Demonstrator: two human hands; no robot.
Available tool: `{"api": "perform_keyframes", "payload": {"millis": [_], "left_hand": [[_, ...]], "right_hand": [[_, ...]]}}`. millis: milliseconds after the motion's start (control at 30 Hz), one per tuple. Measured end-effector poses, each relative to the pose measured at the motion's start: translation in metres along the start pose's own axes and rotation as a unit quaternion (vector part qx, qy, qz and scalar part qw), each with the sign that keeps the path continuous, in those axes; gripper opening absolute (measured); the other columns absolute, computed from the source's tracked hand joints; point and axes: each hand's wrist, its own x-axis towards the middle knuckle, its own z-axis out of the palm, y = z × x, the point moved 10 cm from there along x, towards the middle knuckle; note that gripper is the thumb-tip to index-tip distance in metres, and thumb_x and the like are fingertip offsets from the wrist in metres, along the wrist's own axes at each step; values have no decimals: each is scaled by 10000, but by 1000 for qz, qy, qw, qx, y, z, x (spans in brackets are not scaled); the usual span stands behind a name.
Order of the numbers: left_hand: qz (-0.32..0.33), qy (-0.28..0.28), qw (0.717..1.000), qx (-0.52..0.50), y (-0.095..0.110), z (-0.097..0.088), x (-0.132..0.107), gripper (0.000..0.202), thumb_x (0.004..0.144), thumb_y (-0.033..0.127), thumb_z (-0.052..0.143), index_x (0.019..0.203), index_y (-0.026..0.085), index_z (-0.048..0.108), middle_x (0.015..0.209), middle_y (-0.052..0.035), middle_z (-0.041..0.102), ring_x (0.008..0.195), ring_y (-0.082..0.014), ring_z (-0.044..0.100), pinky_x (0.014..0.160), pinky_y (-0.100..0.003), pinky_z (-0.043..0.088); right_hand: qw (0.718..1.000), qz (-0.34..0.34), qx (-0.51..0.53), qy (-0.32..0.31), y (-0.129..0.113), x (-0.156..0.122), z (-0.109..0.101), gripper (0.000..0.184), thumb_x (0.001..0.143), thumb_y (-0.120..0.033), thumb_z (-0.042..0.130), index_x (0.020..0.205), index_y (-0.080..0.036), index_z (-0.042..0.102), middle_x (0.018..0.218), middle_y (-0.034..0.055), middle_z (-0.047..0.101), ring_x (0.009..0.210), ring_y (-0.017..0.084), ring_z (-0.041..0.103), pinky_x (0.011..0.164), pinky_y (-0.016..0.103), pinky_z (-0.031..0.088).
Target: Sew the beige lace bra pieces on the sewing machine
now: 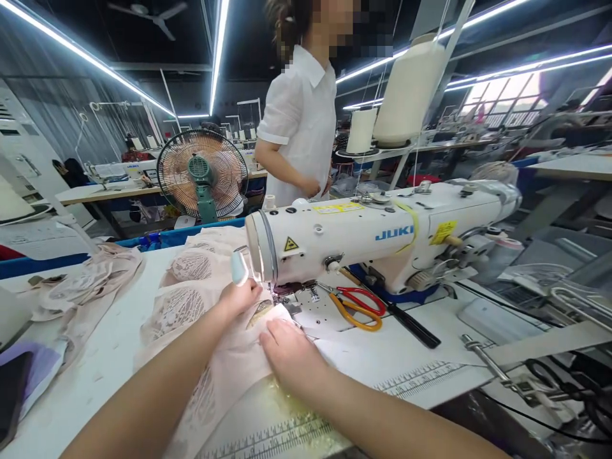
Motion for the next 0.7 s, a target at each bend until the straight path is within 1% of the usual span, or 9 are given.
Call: {"api": "perform_keyframes", "payload": {"millis": [100, 167, 200, 267, 333, 400, 467, 533, 700], "left_hand": [[4, 6, 1000, 23, 6, -15, -14, 191, 849, 274, 479, 943, 171, 609, 906, -101, 677, 836, -253, 644, 652, -301, 470], [15, 5, 999, 39, 12, -21, -34, 186, 842, 227, 473, 970, 173, 596, 978, -112, 654, 899, -261, 626, 703, -329, 482], [42, 3, 998, 42, 19, -22, -46, 178, 846, 222, 464, 953, 177, 599, 986, -108, 646, 903, -255, 621, 718, -333, 487], [150, 4, 989, 19, 42, -21, -74, 193, 867, 235, 441, 958, 185, 604, 996, -95, 638, 910, -229, 615, 751, -329, 501], [275, 15, 961, -34, 66, -19, -104, 270, 895, 251, 399, 1092, 178, 570, 1081, -103, 624, 985, -215, 597, 823, -335, 507], [338, 23, 938, -78, 74, -12, -124, 367, 920, 264, 359, 1249, 149, 471, 1207, -129, 577, 1096, -217, 553, 914, -361, 484], [343, 32, 935, -85, 71, -3, -129, 403, 937, 282, 339, 1294, 117, 426, 1256, -150, 551, 1150, -227, 521, 964, -389, 458], [348, 55, 934, -66, 70, 2, -129, 389, 946, 296, 337, 1253, 98, 471, 1242, -157, 566, 1143, -241, 525, 970, -411, 452], [369, 90, 925, -8, 75, 0, -130, 283, 917, 288, 411, 984, 105, 617, 1202, -133, 601, 1007, -246, 583, 876, -381, 499]], "right_hand": [[999, -32, 26, 4, -7, -3, -6, 217, 817, -99, 516, 999, -168, 612, 1083, 118, 623, 1054, 227, 556, 920, 369, 444], [998, -43, 49, 2, -9, -4, -10, 207, 823, -95, 518, 990, -160, 622, 1120, 127, 614, 1071, 226, 550, 936, 366, 437], [997, -47, 61, 0, -9, -4, -11, 199, 823, -91, 520, 977, -156, 628, 1113, 129, 616, 1058, 226, 557, 931, 366, 442], [994, -62, 86, -6, -10, -3, -11, 182, 821, -85, 528, 951, -149, 638, 1062, 127, 632, 1009, 227, 579, 909, 371, 460], [991, -82, 107, -10, -11, -4, -11, 166, 825, -86, 533, 935, -140, 646, 996, 122, 647, 964, 227, 598, 882, 373, 481], [988, -101, 117, -9, -12, -7, -12, 160, 838, -87, 522, 925, -129, 650, 963, 123, 655, 954, 228, 607, 872, 375, 494], [986, -118, 114, -3, -11, -13, -17, 186, 861, -89, 484, 946, -122, 647, 1003, 131, 655, 992, 232, 602, 888, 381, 494], [986, -131, 102, 2, -10, -23, -24, 234, 883, -87, 433, 994, -122, 635, 1084, 136, 643, 1056, 236, 582, 915, 391, 488], [979, -158, 125, 3, -6, -50, -32, 275, 908, -108, 374, 1055, -132, 606, 1135, 126, 644, 1061, 217, 599, 899, 375, 520]]}}
